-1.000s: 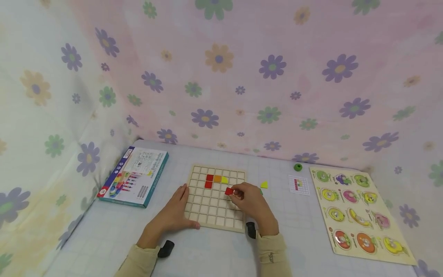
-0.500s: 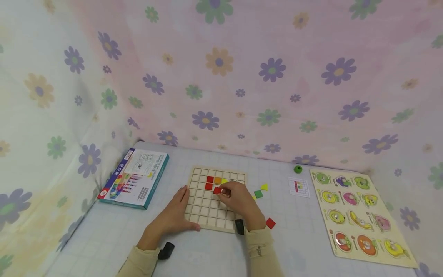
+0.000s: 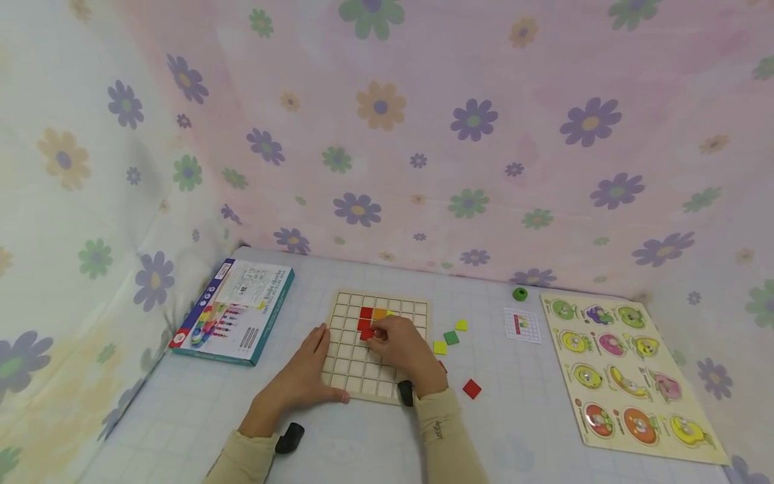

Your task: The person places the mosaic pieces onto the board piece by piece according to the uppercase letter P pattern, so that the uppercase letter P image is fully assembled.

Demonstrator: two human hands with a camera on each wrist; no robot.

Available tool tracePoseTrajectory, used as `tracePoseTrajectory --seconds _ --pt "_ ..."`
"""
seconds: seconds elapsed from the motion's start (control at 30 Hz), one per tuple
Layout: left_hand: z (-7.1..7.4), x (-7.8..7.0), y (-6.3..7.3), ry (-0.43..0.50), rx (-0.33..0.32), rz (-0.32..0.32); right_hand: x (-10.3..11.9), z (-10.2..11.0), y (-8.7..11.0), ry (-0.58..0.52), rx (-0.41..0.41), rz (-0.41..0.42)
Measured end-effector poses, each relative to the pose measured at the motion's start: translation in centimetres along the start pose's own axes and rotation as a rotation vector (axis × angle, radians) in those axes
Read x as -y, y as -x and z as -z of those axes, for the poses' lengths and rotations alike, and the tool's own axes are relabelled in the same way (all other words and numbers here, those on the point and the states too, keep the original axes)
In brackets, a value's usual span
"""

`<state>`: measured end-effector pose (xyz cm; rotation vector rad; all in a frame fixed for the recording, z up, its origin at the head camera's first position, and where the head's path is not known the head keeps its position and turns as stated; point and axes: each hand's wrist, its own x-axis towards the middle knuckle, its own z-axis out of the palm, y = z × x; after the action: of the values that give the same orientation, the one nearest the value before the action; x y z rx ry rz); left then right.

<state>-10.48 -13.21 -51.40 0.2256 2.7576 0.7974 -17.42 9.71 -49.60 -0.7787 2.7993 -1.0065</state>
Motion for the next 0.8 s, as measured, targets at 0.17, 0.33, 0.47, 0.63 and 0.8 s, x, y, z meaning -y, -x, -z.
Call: tracePoseTrajectory --seconds 0.17,0.33,0.47,0.63,0.8 --pt "0.1 -0.1 0.1 -0.008 0.0 -0.005 0.1 -0.5 -0.5 0.024 0.02 0.002" --pt "0.1 -0.1 0.1 -0.012 -0.006 -0.011 0.1 -0.9 -1.0 0.053 0.049 0.011" --pt "0.2 -0.1 0.1 0.001 -0.003 -0.013 0.1 -1.0 -1.2 0.081 0.057 0.009" --pt "0.1 -0.1 0.1 -0.003 0.002 -0.005 0.2 -0.9 -1.1 0.095 0.066 0.002" --pt "0.1 -0.1 0.1 0.005 -0.001 -0.001 0.4 -0.8 -1.1 0.077 0.085 -0.027"
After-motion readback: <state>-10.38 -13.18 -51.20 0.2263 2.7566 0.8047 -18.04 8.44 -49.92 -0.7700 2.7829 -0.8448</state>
